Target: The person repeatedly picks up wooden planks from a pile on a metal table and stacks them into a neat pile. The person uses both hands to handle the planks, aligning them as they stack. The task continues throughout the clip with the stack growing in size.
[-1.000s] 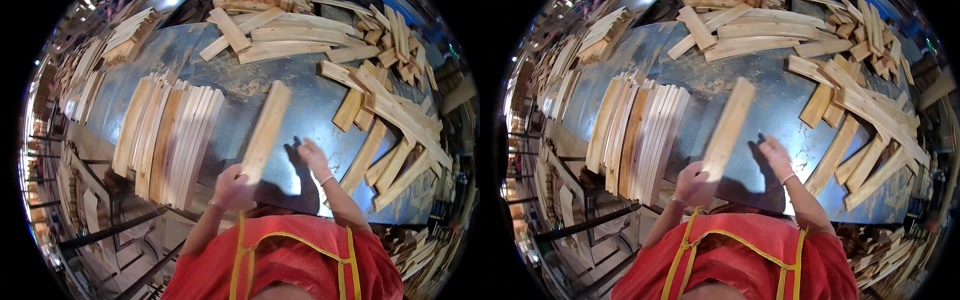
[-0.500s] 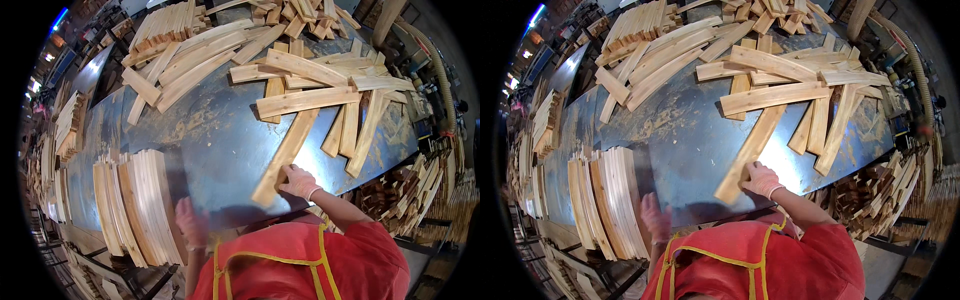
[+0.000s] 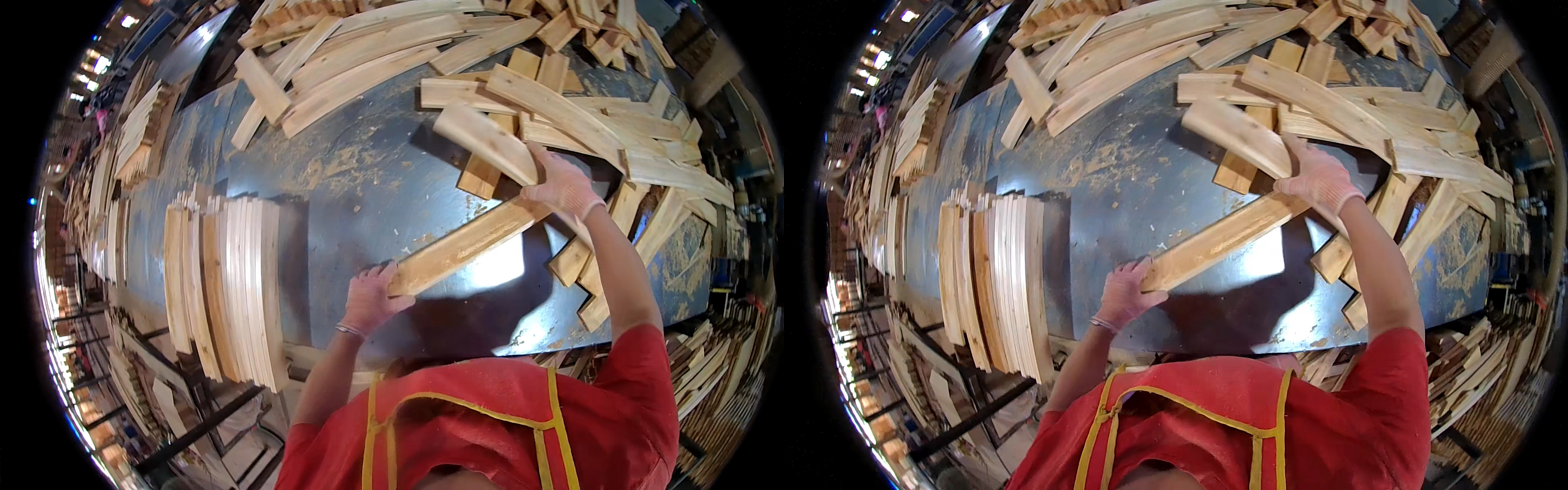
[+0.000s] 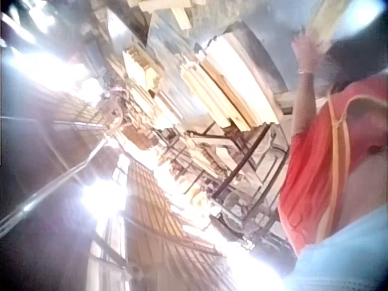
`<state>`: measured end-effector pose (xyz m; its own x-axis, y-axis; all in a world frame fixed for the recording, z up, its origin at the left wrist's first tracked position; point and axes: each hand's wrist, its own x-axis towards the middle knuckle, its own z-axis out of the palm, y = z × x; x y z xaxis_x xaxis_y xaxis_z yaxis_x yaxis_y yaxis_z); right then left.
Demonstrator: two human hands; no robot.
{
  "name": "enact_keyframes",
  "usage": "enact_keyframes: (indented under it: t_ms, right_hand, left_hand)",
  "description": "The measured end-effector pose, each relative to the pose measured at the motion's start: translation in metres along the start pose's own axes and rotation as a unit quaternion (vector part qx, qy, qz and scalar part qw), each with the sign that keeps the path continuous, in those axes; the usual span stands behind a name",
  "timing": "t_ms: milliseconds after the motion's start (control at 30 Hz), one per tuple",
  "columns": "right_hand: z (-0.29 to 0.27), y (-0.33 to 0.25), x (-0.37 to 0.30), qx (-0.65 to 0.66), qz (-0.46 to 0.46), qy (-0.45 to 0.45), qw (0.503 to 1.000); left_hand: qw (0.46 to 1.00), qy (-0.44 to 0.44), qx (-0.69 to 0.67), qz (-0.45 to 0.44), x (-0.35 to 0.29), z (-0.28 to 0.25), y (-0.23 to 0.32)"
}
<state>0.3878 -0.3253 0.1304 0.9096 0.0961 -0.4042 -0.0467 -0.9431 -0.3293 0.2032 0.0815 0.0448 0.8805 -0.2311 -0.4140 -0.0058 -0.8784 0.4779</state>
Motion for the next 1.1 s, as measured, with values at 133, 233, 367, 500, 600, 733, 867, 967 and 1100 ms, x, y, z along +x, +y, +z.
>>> enact_keyframes:
  t_ms: [133, 233, 367, 500, 600, 733, 867, 967, 1100]
  right_hand:
    - [0.040, 0.013, -0.022, 0.478, -0.041, -0.037, 0.877]
    - [0.085, 0.004, -0.037, 0.698, 0.007, -0.105, 0.708]
    - [0.153, -0.041, -0.044, 0.836, -0.052, -0.091, 0.539]
    - [0.185, -0.077, -0.071, 0.879, -0.050, -0.061, 0.471]
    - [0.213, -0.108, -0.077, 0.910, 0.018, -0.039, 0.412]
    - [0.271, -0.183, -0.067, 0.851, 0.081, 0.012, 0.518]
    - [0.302, -0.301, -0.098, 0.767, 0.126, -0.003, 0.629]
    - [0.319, -0.339, -0.100, 0.698, 0.116, -0.093, 0.701]
    - [0.330, -0.318, -0.105, 0.629, -0.039, -0.086, 0.772]
  left_hand:
    - [0.791, -0.221, -0.531, -0.208, -0.067, 0.035, -0.073]
    - [0.619, -0.209, -0.705, -0.275, -0.099, 0.067, -0.099]
    - [0.646, -0.127, -0.729, -0.188, -0.103, 0.044, -0.067]
    - [0.652, -0.072, -0.745, -0.117, -0.123, 0.044, -0.091]
    - [0.610, -0.120, -0.780, -0.069, -0.145, 0.016, -0.096]
    - [0.800, -0.086, -0.586, -0.096, -0.147, 0.049, -0.141]
    - [0.984, 0.102, -0.110, -0.097, -0.139, 0.022, -0.106]
    - [0.976, 0.141, -0.075, -0.149, -0.133, -0.011, -0.085]
    - [0.910, 0.187, -0.315, -0.195, -0.140, -0.044, -0.088]
